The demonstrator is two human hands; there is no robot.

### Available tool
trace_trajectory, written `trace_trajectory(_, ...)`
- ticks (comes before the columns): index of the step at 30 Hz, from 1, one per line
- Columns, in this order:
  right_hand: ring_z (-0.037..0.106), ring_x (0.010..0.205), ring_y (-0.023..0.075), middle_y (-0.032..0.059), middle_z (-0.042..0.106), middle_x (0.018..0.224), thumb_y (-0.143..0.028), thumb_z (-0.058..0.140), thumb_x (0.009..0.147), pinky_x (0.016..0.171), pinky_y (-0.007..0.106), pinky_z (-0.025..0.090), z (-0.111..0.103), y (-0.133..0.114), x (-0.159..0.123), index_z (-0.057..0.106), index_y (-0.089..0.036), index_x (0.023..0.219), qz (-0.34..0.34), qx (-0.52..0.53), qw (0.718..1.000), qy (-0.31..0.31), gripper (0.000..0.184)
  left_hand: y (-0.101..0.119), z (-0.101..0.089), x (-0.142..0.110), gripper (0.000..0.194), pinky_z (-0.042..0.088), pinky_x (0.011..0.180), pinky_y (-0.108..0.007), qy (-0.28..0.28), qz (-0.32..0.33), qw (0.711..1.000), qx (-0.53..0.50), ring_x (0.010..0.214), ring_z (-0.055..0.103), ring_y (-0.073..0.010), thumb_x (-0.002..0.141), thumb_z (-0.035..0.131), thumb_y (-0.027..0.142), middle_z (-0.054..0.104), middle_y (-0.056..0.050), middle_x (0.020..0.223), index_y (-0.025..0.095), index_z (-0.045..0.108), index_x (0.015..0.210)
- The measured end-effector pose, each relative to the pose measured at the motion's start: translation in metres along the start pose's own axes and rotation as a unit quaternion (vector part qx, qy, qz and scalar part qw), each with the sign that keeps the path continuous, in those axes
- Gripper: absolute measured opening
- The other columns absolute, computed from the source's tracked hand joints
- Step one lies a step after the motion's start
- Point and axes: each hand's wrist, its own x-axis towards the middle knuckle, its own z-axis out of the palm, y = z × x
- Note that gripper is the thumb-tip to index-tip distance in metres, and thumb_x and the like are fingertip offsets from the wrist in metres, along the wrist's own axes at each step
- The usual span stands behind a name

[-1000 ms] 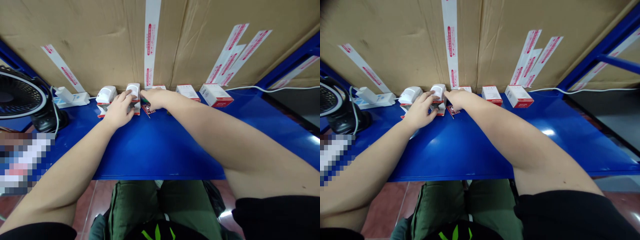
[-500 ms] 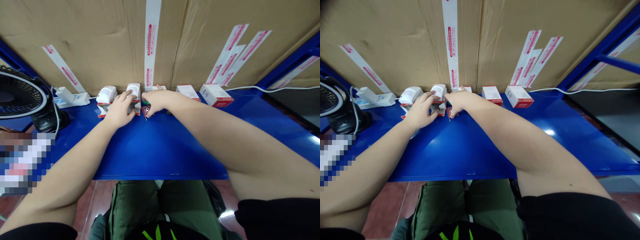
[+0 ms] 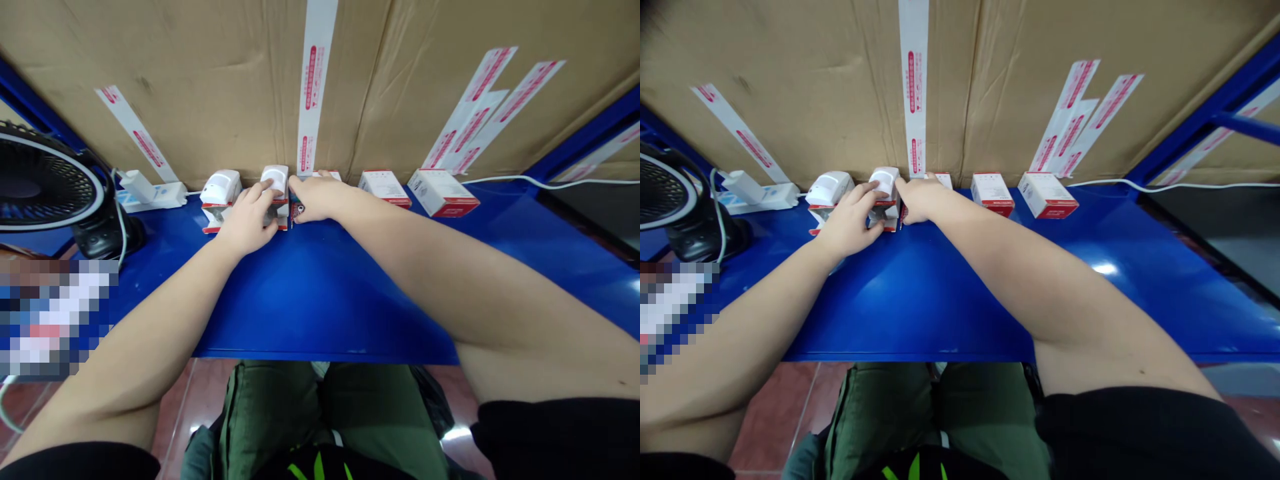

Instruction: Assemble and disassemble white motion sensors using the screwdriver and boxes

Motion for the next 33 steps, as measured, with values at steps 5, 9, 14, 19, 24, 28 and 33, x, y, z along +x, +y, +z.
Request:
trace_trajectory(5,0.074,0.120,0.0387,0.0175,0.079,0.129,-0.028,0.086,0.084,0.107,0.049,0.053,0.000,0.003,0.013,0.056,-0.015,0.158,0.041,0.045,0.998,-0.013,0.081,0.000,0.000,0.000,0.054,0.049,0.132,-0.069,-0.004,-0.002,1.000,-0.004,0.159,0.055,-0.0451,0.091,0.067,0.019,0.055,-0.021,0.172,0.019,0.064,0.144)
trace_trajectory(9,0.074,0.122,0.0385,0.0174,0.078,0.132,-0.027,0.086,0.084,0.111,0.053,0.053,0.005,0.008,0.021,0.058,-0.016,0.157,0.045,0.061,0.997,-0.005,0.079,0.001,0.000,0.000,0.055,0.049,0.131,-0.070,-0.008,-0.003,1.000,0.006,0.159,0.054,-0.0465,0.091,0.067,0.020,0.053,-0.024,0.174,0.017,0.063,0.145)
trace_trajectory(14,0.062,0.143,0.0497,0.0215,0.065,0.154,-0.043,0.086,0.089,0.116,0.067,0.051,0.004,0.025,0.016,0.064,-0.020,0.154,0.054,0.075,0.994,0.060,0.073,0.002,-0.001,-0.001,0.052,0.048,0.131,-0.070,-0.006,-0.002,1.000,0.005,0.161,0.053,-0.0454,0.095,0.064,0.022,0.051,-0.022,0.175,0.019,0.062,0.147)
trace_trajectory(19,0.072,0.128,0.0417,0.0204,0.055,0.163,-0.053,0.080,0.097,0.109,0.056,0.059,0.009,0.034,-0.013,0.067,-0.028,0.158,0.144,0.128,0.981,0.010,0.067,0.004,-0.003,-0.001,0.050,0.047,0.133,-0.070,-0.004,-0.007,1.000,-0.002,0.162,0.052,-0.0446,0.099,0.061,0.025,0.051,-0.022,0.174,0.020,0.062,0.149)
trace_trajectory(24,0.075,0.119,0.0326,0.0144,0.057,0.158,-0.032,0.072,0.098,0.108,0.049,0.060,0.033,0.033,-0.032,0.074,-0.030,0.148,0.122,0.170,0.971,0.114,0.050,0.002,-0.001,-0.002,0.047,0.046,0.132,-0.071,0.013,-0.003,1.000,-0.006,0.162,0.051,-0.0456,0.102,0.062,0.030,0.051,-0.023,0.171,0.022,0.061,0.149)
trace_trajectory(28,0.070,0.132,0.0350,0.0153,0.058,0.157,-0.028,0.068,0.096,0.118,0.051,0.054,0.032,0.048,-0.046,0.073,-0.025,0.145,0.086,0.212,0.951,0.206,0.050,0.003,-0.005,-0.003,0.046,0.041,0.133,-0.072,0.078,-0.001,0.997,0.011,0.160,0.050,-0.0451,0.104,0.062,0.039,0.055,-0.022,0.166,0.023,0.060,0.147)
trace_trajectory(33,0.067,0.133,0.0378,0.0155,0.070,0.143,-0.028,0.072,0.083,0.116,0.056,0.052,0.026,0.072,-0.091,0.065,-0.022,0.139,-0.076,0.251,0.938,0.227,0.057,0.017,-0.025,-0.006,0.051,0.041,0.133,-0.068,0.115,0.059,0.992,-0.014,0.153,0.056,-0.0417,0.100,0.064,0.056,0.063,-0.017,0.158,0.028,0.061,0.143)
